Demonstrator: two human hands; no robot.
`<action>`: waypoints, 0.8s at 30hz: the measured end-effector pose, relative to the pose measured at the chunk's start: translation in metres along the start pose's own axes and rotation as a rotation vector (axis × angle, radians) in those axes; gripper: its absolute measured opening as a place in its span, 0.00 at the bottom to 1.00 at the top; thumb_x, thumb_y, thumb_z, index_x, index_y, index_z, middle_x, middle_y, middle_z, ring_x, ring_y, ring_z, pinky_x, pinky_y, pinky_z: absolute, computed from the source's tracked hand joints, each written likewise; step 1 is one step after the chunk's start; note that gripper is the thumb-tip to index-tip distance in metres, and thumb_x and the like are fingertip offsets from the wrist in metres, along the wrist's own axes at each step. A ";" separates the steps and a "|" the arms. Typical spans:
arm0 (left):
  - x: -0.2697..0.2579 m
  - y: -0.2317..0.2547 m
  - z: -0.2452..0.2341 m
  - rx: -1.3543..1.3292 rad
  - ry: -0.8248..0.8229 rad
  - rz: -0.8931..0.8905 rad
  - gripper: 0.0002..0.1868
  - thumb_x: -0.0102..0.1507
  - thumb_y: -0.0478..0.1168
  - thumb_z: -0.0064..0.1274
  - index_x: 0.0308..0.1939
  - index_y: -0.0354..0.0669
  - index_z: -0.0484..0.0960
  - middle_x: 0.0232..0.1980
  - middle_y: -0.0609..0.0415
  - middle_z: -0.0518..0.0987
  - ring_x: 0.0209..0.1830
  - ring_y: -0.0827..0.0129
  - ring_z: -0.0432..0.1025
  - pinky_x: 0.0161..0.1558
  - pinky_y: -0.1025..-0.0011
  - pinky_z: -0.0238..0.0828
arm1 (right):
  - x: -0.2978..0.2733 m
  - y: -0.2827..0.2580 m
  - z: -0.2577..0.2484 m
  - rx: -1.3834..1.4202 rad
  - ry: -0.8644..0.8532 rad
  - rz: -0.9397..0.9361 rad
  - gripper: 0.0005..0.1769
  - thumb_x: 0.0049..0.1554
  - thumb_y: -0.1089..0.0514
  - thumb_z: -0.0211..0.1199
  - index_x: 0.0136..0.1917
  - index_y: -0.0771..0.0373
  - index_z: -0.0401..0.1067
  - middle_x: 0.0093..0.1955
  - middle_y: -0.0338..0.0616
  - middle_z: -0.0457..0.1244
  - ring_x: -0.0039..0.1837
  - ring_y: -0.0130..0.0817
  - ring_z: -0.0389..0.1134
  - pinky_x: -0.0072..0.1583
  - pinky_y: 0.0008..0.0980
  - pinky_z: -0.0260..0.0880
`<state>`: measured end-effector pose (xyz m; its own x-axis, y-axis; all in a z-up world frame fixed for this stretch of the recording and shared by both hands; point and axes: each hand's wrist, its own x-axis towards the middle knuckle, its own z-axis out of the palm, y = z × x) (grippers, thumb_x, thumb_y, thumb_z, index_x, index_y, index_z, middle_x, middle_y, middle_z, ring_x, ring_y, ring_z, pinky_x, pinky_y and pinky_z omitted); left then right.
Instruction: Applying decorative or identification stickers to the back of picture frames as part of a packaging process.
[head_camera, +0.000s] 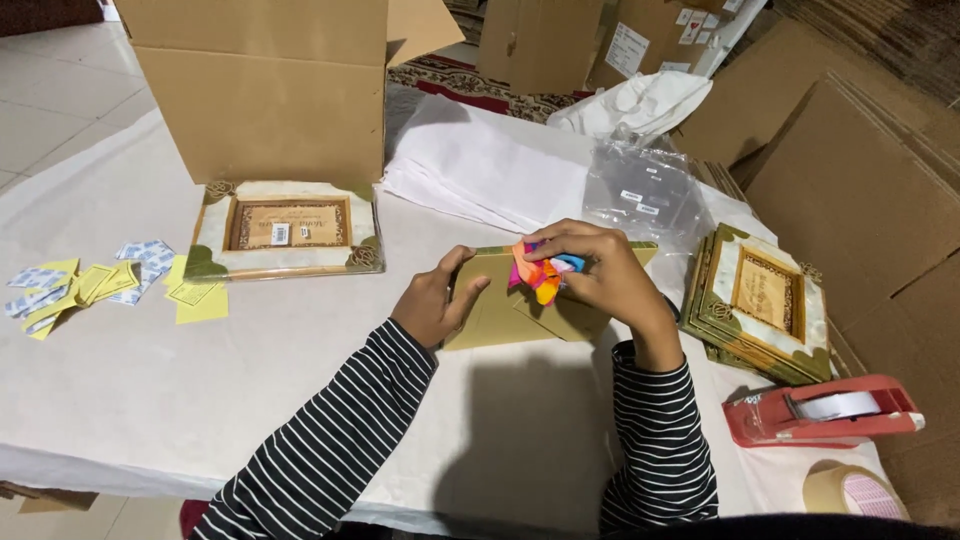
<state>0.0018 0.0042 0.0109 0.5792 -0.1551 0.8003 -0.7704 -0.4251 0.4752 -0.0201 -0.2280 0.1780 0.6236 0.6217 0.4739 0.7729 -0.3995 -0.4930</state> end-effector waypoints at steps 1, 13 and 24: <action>-0.001 -0.001 0.001 0.000 -0.004 -0.003 0.23 0.70 0.46 0.52 0.64 0.41 0.64 0.40 0.37 0.84 0.33 0.46 0.82 0.33 0.56 0.83 | -0.001 0.000 0.000 0.003 0.001 0.003 0.25 0.41 0.80 0.57 0.48 0.64 0.82 0.55 0.58 0.71 0.58 0.60 0.73 0.62 0.53 0.71; -0.005 0.015 0.007 -0.004 0.138 0.285 0.22 0.66 0.37 0.57 0.61 0.37 0.68 0.44 0.40 0.84 0.35 0.47 0.81 0.33 0.58 0.83 | -0.015 -0.022 -0.014 -0.029 -0.052 0.001 0.23 0.40 0.81 0.59 0.44 0.65 0.82 0.51 0.58 0.72 0.53 0.59 0.74 0.58 0.52 0.73; -0.041 -0.035 0.055 -0.299 0.360 0.281 0.24 0.61 0.32 0.61 0.60 0.28 0.71 0.33 0.41 0.82 0.23 0.54 0.77 0.26 0.67 0.74 | -0.017 -0.032 -0.011 0.002 -0.164 -0.103 0.20 0.44 0.76 0.61 0.50 0.68 0.81 0.51 0.62 0.71 0.53 0.61 0.74 0.57 0.54 0.74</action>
<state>0.0196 -0.0232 -0.0585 0.2524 0.1115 0.9612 -0.9550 -0.1312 0.2660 -0.0539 -0.2331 0.1938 0.5134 0.7609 0.3968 0.8315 -0.3268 -0.4492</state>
